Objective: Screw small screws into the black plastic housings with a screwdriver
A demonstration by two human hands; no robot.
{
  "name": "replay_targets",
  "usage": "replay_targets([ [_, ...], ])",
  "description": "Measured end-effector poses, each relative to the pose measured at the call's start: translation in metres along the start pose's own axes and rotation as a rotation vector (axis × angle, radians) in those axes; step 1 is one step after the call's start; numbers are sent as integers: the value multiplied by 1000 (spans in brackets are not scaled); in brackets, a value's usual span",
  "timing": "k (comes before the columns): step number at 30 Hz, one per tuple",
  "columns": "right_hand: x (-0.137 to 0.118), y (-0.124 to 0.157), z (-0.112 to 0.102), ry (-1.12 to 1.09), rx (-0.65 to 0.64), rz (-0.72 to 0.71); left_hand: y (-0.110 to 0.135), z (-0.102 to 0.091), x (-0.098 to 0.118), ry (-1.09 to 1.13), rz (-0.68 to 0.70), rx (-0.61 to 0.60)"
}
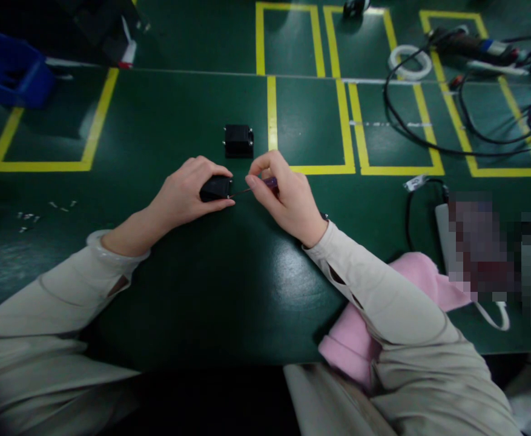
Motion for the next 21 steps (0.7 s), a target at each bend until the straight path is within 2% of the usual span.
replay_targets([
  [7, 3, 0, 1, 4, 43, -18, 0, 0, 0, -11, 4, 0],
  [15, 2, 1, 0, 11, -5, -3, 0, 1, -1, -5, 4, 1],
  [21, 3, 1, 1, -4, 36, -52, 1, 1, -1, -3, 2, 1],
])
Point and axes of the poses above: each hand's wrist, its own y-axis away from the middle knuckle, its own z-axis out of the palm, x = y × z, the point moved 1 cm from there along -y, towards the middle knuckle, and after that the axes turned 5 degrees about z, right-handed, at the moved point
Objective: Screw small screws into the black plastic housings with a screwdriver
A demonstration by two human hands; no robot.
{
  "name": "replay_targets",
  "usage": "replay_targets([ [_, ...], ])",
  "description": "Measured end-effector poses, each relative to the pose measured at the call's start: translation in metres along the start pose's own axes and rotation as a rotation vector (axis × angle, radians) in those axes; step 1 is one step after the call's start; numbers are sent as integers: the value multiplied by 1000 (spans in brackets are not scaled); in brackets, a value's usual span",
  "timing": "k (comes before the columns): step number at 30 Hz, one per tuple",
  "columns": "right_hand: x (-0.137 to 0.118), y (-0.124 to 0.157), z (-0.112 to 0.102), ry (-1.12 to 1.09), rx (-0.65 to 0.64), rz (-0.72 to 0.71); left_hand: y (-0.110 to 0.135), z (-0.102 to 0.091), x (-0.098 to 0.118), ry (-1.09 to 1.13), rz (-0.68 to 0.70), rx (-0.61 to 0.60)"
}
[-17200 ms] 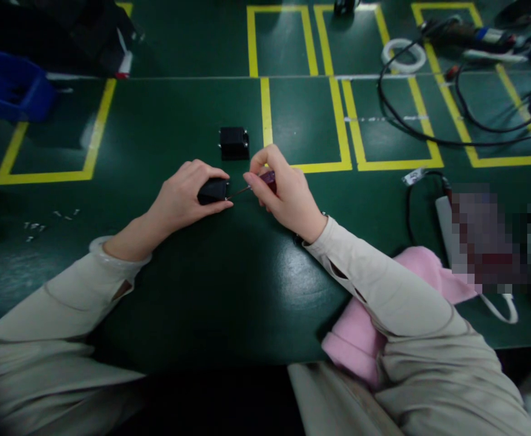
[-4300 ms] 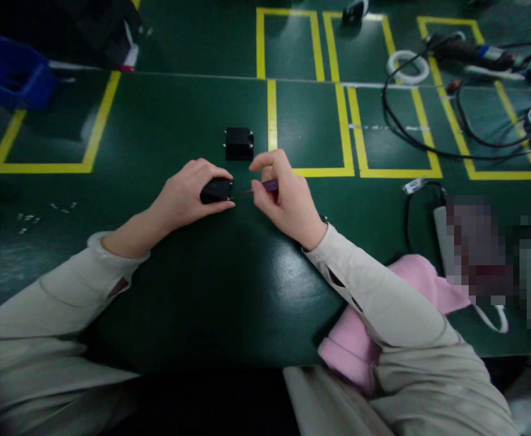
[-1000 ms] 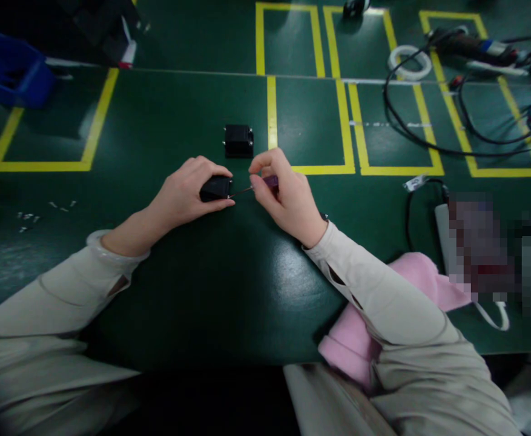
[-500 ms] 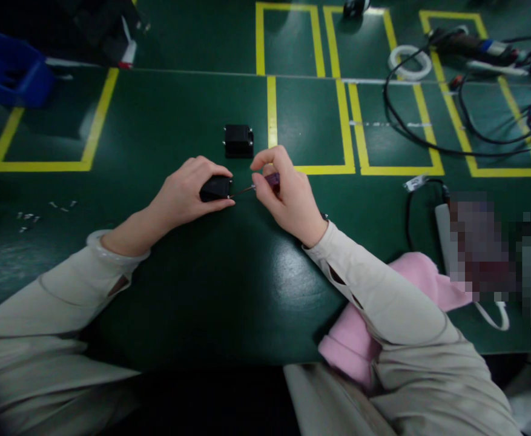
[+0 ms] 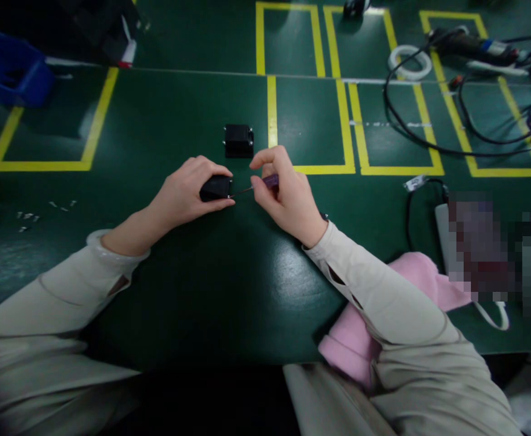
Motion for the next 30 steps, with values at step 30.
replay_targets([
  [30, -2, -1, -2, 10, -12, 29, -1, -1, 2, -8, -13, -22],
])
Point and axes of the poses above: each hand's wrist, its own y-axis away from the middle knuckle, its own z-axis out of the palm, x = y × z, the point moved 1 cm from there along -y, towards the middle knuckle, and after that the axes turned 5 degrees about z, right-handed, at the moved point
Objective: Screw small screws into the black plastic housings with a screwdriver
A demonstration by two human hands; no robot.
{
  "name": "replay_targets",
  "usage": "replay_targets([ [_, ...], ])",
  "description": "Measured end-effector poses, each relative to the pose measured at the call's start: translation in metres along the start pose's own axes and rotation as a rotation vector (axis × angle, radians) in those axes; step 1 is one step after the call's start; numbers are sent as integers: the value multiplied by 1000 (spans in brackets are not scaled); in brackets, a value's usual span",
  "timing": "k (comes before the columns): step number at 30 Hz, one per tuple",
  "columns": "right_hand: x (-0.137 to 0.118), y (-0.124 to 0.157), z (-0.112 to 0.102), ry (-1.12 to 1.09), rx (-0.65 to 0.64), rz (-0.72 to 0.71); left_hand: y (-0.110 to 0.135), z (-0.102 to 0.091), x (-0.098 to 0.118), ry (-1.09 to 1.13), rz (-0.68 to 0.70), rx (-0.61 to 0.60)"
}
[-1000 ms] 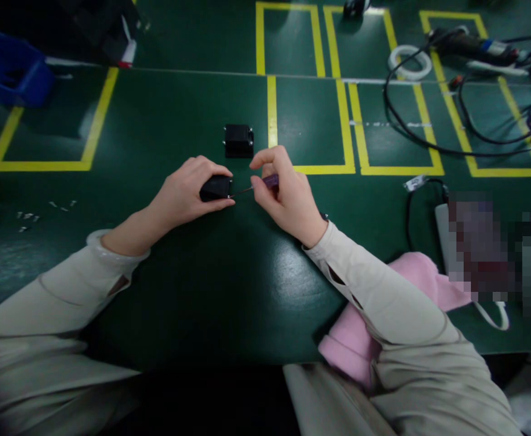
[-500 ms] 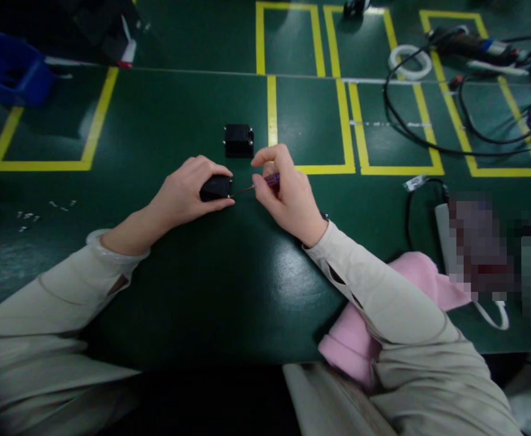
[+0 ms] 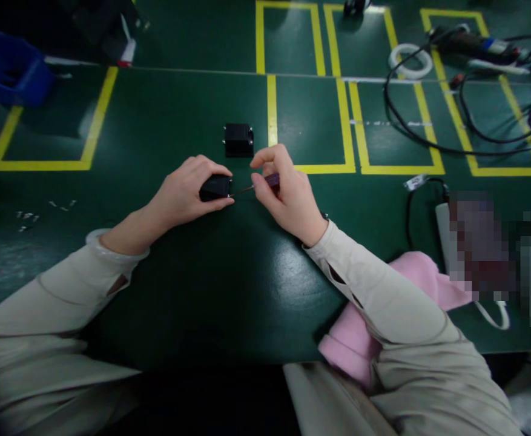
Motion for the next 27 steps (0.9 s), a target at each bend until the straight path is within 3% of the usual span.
replay_targets([
  [20, 1, 1, 1, -30, -38, 65, 0, -1, 1, 9, -19, -7],
  [27, 3, 0, 2, -10, 33, 51, 0, -1, 1, 9, -12, 0],
])
Point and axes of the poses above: each hand's wrist, its own y-axis away from the middle knuckle, its own z-axis out of the palm, x = y × z, the point moved 1 cm from there along -y, towards the middle knuckle, and after that the axes turned 5 degrees about z, right-handed, at the moved point
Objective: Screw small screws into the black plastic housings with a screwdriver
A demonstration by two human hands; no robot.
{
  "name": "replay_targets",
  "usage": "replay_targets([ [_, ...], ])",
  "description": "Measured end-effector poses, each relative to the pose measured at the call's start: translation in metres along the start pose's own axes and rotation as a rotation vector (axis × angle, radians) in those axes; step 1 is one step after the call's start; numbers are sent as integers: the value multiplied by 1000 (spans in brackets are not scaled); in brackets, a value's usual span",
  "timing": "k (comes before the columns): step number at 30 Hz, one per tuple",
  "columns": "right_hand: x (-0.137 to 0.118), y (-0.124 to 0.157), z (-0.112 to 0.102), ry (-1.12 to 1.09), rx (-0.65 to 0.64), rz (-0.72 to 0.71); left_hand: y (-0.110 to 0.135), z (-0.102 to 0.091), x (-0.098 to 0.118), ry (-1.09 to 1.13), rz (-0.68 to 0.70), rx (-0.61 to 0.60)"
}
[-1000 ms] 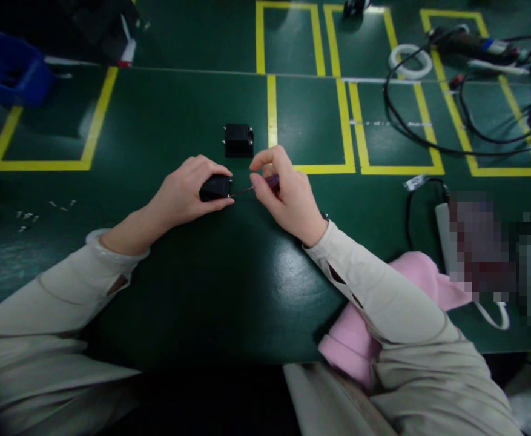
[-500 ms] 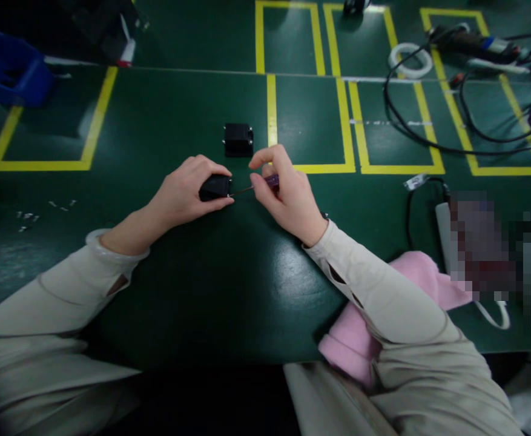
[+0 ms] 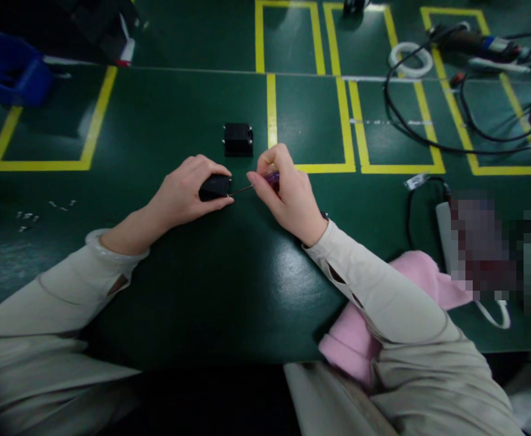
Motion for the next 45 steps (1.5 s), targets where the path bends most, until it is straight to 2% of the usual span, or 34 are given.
replay_targets([
  [9, 2, -1, 1, 10, 19, -45, 0, 0, 0, -9, 4, 3],
  [17, 1, 0, 0, 24, -23, -3, 0, 1, -1, 6, 3, 5],
  [22, 0, 0, -1, 1, -19, -38, 0, 0, 0, 1, 5, 3],
  [45, 0, 0, -1, 13, -24, -23, 1, 0, -1, -10, -2, -4],
])
Point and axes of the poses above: each hand's wrist, its own y-axis away from the middle knuckle, its own z-axis out of the palm, x = y × z, the point moved 1 cm from there along -y, towards the middle knuckle, and after that the axes turned 5 degrees about z, right-handed, at the moved point
